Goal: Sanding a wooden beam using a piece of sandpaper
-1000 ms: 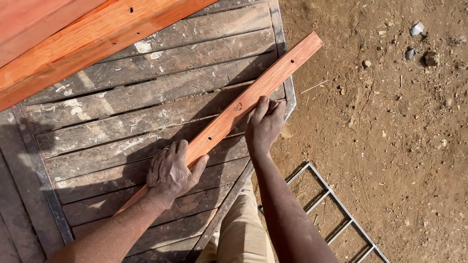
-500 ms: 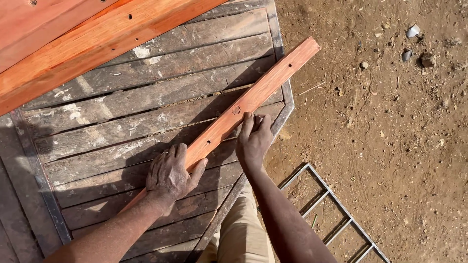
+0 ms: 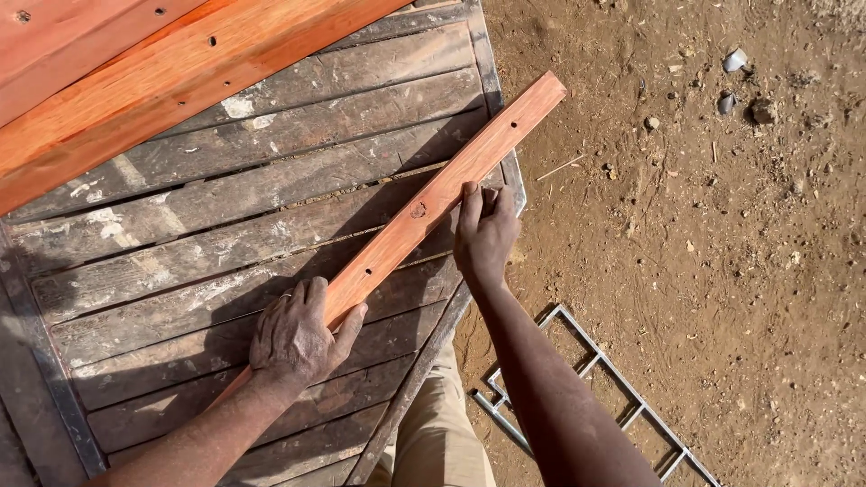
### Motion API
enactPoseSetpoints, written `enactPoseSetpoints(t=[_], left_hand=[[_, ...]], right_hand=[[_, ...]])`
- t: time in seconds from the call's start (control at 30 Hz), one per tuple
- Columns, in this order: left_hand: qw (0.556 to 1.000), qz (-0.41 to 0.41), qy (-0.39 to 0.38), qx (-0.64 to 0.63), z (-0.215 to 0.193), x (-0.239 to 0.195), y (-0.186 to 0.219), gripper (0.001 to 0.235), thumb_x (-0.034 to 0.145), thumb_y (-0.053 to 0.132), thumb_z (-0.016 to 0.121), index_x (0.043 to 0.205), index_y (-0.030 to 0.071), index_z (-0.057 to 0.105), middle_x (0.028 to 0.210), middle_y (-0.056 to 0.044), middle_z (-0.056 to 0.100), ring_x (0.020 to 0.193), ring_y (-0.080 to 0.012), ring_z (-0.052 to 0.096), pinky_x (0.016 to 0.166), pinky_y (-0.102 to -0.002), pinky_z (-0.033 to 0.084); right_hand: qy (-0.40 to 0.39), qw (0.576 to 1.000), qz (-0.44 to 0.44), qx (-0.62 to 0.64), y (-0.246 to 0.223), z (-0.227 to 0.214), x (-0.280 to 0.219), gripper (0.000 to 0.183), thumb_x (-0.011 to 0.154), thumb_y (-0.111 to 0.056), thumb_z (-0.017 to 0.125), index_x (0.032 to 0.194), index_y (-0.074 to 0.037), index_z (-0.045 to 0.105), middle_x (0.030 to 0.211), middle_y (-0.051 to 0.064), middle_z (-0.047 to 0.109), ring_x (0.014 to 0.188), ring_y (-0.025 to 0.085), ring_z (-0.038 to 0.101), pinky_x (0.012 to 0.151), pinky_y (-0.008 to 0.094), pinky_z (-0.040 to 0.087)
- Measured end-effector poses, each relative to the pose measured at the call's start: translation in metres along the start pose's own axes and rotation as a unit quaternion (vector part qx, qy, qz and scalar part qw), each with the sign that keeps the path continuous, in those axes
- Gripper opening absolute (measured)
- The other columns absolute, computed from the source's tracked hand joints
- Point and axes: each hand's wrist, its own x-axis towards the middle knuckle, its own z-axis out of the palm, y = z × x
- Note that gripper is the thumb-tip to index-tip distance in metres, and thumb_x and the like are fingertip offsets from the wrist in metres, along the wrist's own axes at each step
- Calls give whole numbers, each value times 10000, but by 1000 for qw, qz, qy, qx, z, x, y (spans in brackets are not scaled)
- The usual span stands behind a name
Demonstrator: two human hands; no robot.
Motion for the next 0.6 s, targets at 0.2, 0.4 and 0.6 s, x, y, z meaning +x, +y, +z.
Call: enactPoseSetpoints(t=[0.2, 0.4, 0.6], left_hand=[[1000, -5, 11, 2, 0, 1, 4, 597, 856, 679, 599, 931, 87, 575, 741, -138, 592, 610, -383, 688, 555, -475, 560], [980, -96, -175, 25, -1, 2, 3, 665, 883, 729, 468, 1088, 102, 552, 941, -163, 669, 829, -422, 656, 728, -559, 518], [990, -72, -112, 39, -1, 4, 9, 566, 889, 676, 552, 952, 113, 540, 850, -125, 639, 766, -385, 649, 659, -528, 523]], right_hand=[[98, 994, 27, -44, 50, -11, 148, 346, 975, -400, 710, 896, -69, 646, 734, 186, 688, 699, 358, 691, 601, 452, 519], [-46, 995, 9, -92, -8, -18, 49, 326, 1049, -355, 552, 854, -108, 470, 717, 67, 634, 569, 174, 516, 544, 393, 442], [44, 991, 94, -88, 25, -20, 173, 358, 994, -454, 595, 950, -100, 618, 941, 70, 672, 809, 157, 612, 706, 338, 566]])
